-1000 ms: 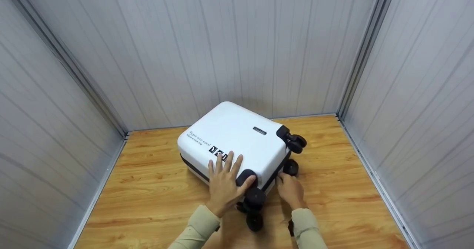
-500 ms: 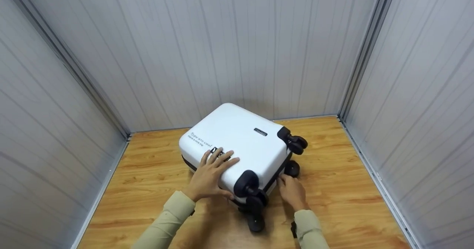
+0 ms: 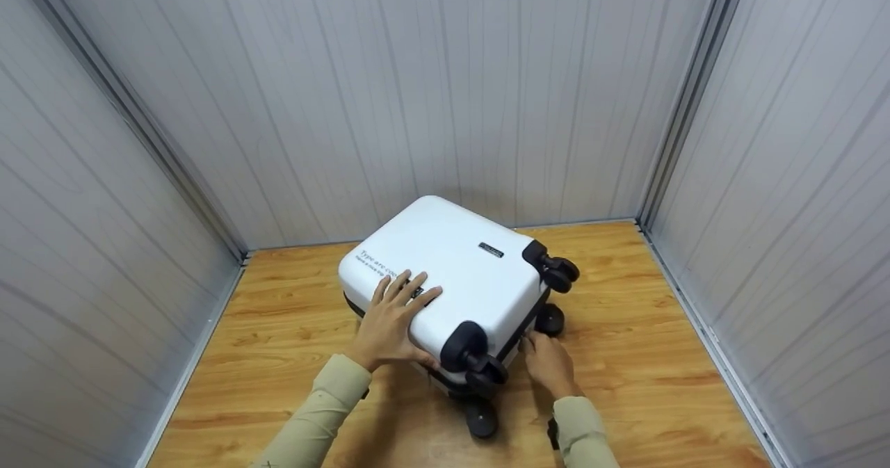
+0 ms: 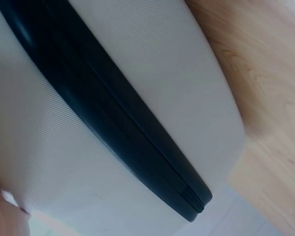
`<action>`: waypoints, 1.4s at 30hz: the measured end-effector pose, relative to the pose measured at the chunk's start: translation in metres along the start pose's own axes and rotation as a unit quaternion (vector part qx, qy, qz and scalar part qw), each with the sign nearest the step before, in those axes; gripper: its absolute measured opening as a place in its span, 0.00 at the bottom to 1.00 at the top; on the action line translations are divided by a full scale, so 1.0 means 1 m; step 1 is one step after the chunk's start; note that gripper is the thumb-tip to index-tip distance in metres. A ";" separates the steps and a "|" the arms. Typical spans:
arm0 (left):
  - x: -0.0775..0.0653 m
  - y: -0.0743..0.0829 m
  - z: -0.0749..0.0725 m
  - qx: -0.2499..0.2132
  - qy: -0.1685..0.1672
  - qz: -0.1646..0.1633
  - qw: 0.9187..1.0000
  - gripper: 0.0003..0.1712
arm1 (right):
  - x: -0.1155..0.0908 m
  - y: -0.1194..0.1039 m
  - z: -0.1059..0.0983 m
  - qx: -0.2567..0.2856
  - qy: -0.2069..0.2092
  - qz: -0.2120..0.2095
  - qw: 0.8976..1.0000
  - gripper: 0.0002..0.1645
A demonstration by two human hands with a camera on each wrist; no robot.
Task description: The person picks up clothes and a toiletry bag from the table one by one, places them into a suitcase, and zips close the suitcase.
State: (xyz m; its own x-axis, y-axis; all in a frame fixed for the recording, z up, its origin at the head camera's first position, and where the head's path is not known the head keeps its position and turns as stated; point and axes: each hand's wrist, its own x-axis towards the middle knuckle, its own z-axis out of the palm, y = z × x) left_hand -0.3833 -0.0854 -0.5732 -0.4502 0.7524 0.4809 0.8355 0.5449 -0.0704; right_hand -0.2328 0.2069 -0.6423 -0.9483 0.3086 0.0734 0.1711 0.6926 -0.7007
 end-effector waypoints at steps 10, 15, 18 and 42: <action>0.000 0.003 -0.004 0.011 0.003 -0.012 1.000 0.75 | -0.004 -0.003 -0.001 -0.013 0.008 -0.005 1.000 0.13; 0.001 0.010 -0.003 0.018 0.005 -0.018 1.000 0.75 | -0.006 0.000 0.000 -0.027 0.027 -0.019 0.999 0.10; 0.001 0.016 -0.002 0.015 0.008 -0.024 1.000 0.75 | -0.008 0.002 0.000 -0.037 0.039 -0.029 0.998 0.09; 0.009 0.073 0.003 0.055 0.043 -0.114 0.991 0.77 | -0.040 0.012 -0.017 -0.055 0.002 -0.116 0.992 0.19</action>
State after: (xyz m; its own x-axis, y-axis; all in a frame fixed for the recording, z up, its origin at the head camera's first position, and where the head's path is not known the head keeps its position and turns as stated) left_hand -0.3273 -0.0373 -0.5770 -0.5906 0.5737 0.5676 0.6736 0.7377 -0.0446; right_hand -0.1879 0.2138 -0.6410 -0.9646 0.1357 0.2263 -0.0226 0.8118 -0.5835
